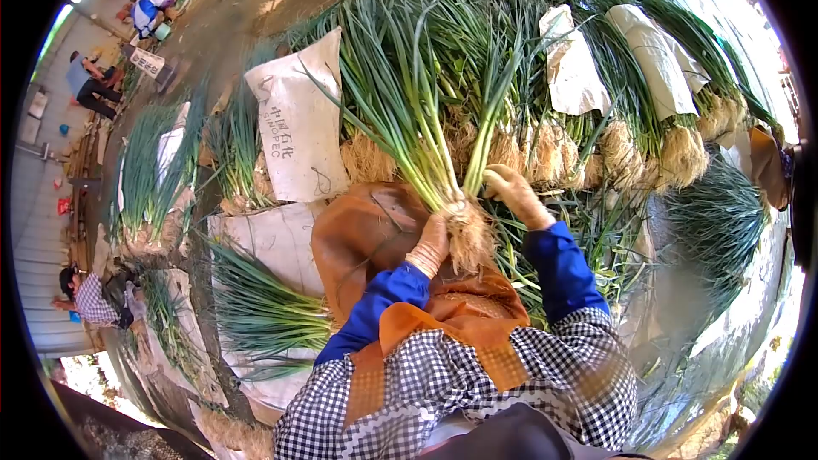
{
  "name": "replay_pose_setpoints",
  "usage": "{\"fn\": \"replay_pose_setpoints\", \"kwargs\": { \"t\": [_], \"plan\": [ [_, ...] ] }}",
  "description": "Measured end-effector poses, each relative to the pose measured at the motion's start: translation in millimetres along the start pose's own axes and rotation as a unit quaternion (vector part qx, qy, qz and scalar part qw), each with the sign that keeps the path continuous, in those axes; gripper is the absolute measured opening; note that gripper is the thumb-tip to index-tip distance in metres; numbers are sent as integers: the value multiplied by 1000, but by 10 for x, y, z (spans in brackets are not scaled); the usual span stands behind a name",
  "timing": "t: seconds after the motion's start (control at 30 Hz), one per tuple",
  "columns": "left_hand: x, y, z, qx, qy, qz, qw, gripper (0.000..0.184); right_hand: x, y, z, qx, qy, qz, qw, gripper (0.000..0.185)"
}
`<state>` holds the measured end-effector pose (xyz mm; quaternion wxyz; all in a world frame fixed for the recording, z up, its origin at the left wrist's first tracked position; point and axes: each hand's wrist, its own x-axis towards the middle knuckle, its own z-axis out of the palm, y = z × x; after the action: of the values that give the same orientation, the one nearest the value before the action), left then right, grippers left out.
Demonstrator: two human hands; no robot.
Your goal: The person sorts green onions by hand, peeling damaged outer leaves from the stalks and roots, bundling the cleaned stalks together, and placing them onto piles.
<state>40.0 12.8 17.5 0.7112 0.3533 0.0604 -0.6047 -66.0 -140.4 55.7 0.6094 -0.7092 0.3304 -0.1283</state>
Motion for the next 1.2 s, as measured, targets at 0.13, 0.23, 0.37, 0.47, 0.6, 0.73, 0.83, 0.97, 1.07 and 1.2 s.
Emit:
{"fn": "replay_pose_setpoints", "kwargs": {
  "t": [0.13,0.23,0.37,0.47,0.6,0.73,0.83,0.97,1.07,1.2],
  "plan": [
    [-3,2,-37,39,-16,0,999,17,80,-117,386,-253,86,-158,951,23],
    [-16,26,-12,16,-26,-31,999,18,-43,-162,382,-286,114,-153,939,26],
    [-22,11,20,-1,-53,-6,999,19,-112,46,469,147,133,45,979,23],
    [32,7,-8,-31,-82,12,996,25,-19,403,353,323,163,36,931,21],
    [98,-32,-261,-131,-138,-5,982,33,181,417,129,415,270,33,868,27],
    [-70,22,-181,-233,-161,61,957,37,298,571,-431,417,327,-10,848,27],
    [-300,260,212,-189,-169,27,967,36,189,385,-568,116,329,-5,937,29],
    [262,-143,-556,-145,-232,-105,956,24,318,-158,288,-117,144,-149,971,25],
    [-73,-54,-143,-175,-193,-102,960,30,502,-248,273,-173,147,-144,963,27],
    [-413,326,280,-214,-254,-51,942,35,1050,318,-616,-278,292,27,915,29]
  ]
}}
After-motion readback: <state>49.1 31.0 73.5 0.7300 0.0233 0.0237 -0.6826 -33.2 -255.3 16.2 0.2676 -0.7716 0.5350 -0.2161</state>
